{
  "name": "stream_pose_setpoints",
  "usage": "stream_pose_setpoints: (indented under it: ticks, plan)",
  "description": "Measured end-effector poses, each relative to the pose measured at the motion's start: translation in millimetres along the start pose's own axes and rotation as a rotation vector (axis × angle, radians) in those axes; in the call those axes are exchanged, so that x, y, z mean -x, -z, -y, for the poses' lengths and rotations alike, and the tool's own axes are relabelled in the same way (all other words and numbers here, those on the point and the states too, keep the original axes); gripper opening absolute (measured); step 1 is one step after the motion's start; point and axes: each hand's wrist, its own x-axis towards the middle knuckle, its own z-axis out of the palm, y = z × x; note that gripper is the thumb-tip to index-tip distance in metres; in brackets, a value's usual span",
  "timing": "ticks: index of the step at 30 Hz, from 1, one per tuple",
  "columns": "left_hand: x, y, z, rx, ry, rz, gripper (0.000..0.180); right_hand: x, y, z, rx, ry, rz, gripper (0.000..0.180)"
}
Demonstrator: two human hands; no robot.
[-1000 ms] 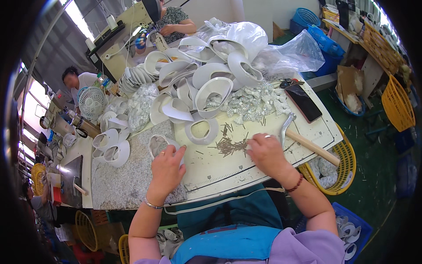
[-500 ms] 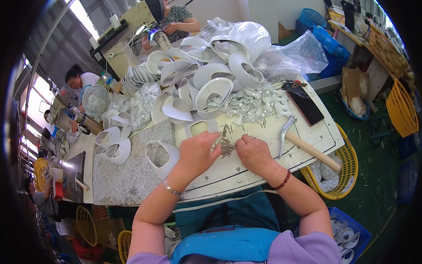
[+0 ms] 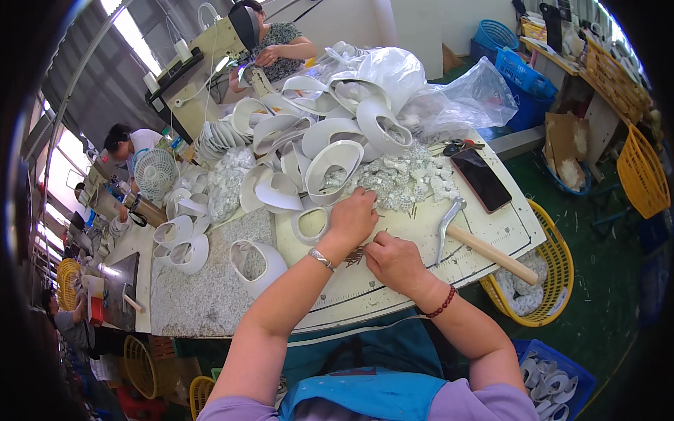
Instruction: The person folds decorative trims, fits them into shoe upper components by hand, and taps the components with a hammer.
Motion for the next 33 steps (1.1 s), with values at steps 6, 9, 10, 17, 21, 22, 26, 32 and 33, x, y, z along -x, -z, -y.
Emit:
stream_pose_setpoints:
  ticks: [6, 9, 10, 17, 21, 22, 26, 32, 33]
  plan:
    - [-0.4, 2.1, 9.8, 0.049, -0.043, 0.048, 0.015, -0.3, -0.4, -6.3, 0.004, -0.042, 0.001, 0.005]
    - [1.1, 8.9, 8.5, 0.098, 0.025, 0.06, 0.019, -4.0, -1.3, -2.3, -0.025, -0.062, 0.0, 0.005]
    - [1.8, 8.7, 10.9, 0.088, 0.039, 0.051, 0.019, -5.1, -2.5, -0.3, -0.037, -0.046, 0.002, 0.005]
    - [-9.0, -15.3, 3.4, 0.37, 0.168, 0.127, 0.027, 4.5, 3.1, -0.6, -0.066, -0.072, 0.012, 0.006]
    - [-3.6, -11.2, -1.6, 0.321, 0.118, 0.062, 0.021, 2.4, 7.6, 5.6, -0.088, -0.102, 0.013, 0.008]
    - [-0.9, -10.8, -0.1, 0.279, 0.085, 0.064, 0.02, 1.4, 7.6, 6.0, -0.096, -0.089, 0.019, 0.008]
    - [8.8, -11.1, 6.1, 0.286, -0.04, -0.078, 0.02, -3.2, 10.4, 4.4, -0.149, -0.154, 0.016, 0.007]
    - [3.7, 20.7, 7.7, 1.2, 0.453, 0.256, 0.018, -10.2, 12.8, -4.0, -0.269, -0.289, -0.067, 0.002]
    - [3.8, 21.3, 7.6, 1.201, 0.452, 0.254, 0.018, -10.8, 13.5, -6.6, -0.305, -0.323, -0.083, 0.003]
